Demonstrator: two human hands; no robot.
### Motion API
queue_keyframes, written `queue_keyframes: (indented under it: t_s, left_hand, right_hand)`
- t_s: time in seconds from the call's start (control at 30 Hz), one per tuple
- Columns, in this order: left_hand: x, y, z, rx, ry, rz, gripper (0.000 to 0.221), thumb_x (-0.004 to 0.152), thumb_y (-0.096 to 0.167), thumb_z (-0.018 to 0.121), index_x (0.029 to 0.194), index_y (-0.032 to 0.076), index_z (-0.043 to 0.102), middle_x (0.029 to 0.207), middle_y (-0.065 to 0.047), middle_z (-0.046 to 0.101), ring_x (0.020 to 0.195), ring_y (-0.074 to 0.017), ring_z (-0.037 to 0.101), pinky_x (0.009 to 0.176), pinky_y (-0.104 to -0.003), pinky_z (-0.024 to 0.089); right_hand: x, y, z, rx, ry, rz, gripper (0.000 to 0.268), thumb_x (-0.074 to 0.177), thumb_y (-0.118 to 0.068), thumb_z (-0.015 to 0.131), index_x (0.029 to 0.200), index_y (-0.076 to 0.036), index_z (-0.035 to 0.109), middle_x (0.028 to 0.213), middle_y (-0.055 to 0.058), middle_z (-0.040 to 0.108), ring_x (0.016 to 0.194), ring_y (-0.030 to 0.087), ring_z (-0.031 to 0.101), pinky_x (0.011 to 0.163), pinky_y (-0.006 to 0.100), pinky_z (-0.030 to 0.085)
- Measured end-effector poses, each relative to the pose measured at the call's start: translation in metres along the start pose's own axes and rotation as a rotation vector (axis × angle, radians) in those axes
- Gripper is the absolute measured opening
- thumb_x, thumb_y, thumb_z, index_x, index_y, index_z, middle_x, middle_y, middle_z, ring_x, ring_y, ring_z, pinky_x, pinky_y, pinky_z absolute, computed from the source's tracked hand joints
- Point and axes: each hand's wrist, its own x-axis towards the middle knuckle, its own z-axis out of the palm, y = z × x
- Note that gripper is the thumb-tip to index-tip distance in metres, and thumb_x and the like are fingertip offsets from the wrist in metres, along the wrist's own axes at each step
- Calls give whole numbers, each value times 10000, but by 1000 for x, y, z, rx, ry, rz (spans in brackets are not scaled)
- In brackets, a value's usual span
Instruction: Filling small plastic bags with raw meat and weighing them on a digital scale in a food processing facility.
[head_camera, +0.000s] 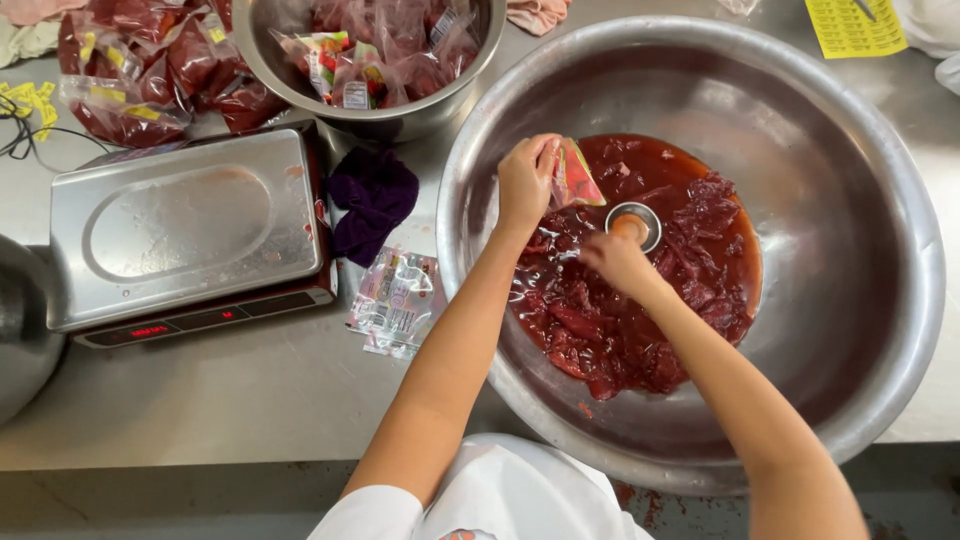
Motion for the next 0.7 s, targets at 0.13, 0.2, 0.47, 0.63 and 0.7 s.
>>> queue_keyframes:
  t_s: [0.13,0.2,0.47,0.63,0.7]
  left_hand:
    - [4,0,0,-5,159,104,146,963,276,597,996,189,710,792,-55,665,815,-271,690,751,-340,568]
    - [4,6,-5,3,173,139,145,966,259,596,1003,175,709,793,-66,661,819,-279,687,745,-353,567]
    - [5,5,-5,-106,92,71,172,993,244,568,1027,159,714,827,-66,669,833,-279,693,775,-368,566]
    - [6,-12,4,10,89,138,163,959,322,587,976,219,711,789,-12,663,823,-246,690,775,-340,559]
    - [4,-15,7,25,69,129,168,959,332,582,970,223,709,785,-16,664,824,-246,691,777,-342,558]
  right_hand:
    - [48,-13,5,-18,345,-106,388,793,-357,729,1154,-240,646,1068,27,630,993,290,667,832,416,558]
    - [73,-14,37,-114,356,-180,384,811,-269,703,1172,-164,626,1095,93,594,1045,334,613,915,426,505]
    - [51,-27,104,-829,469,-578,172,765,-65,566,892,-139,656,868,3,643,838,217,665,724,296,556]
    - [-12,-40,-4,325,88,-314,231,886,-262,683,1023,-83,736,975,160,728,927,381,684,859,457,525]
    - [-24,-34,-27,336,51,-135,211,859,-284,713,1038,-178,746,844,112,727,713,289,672,738,388,544]
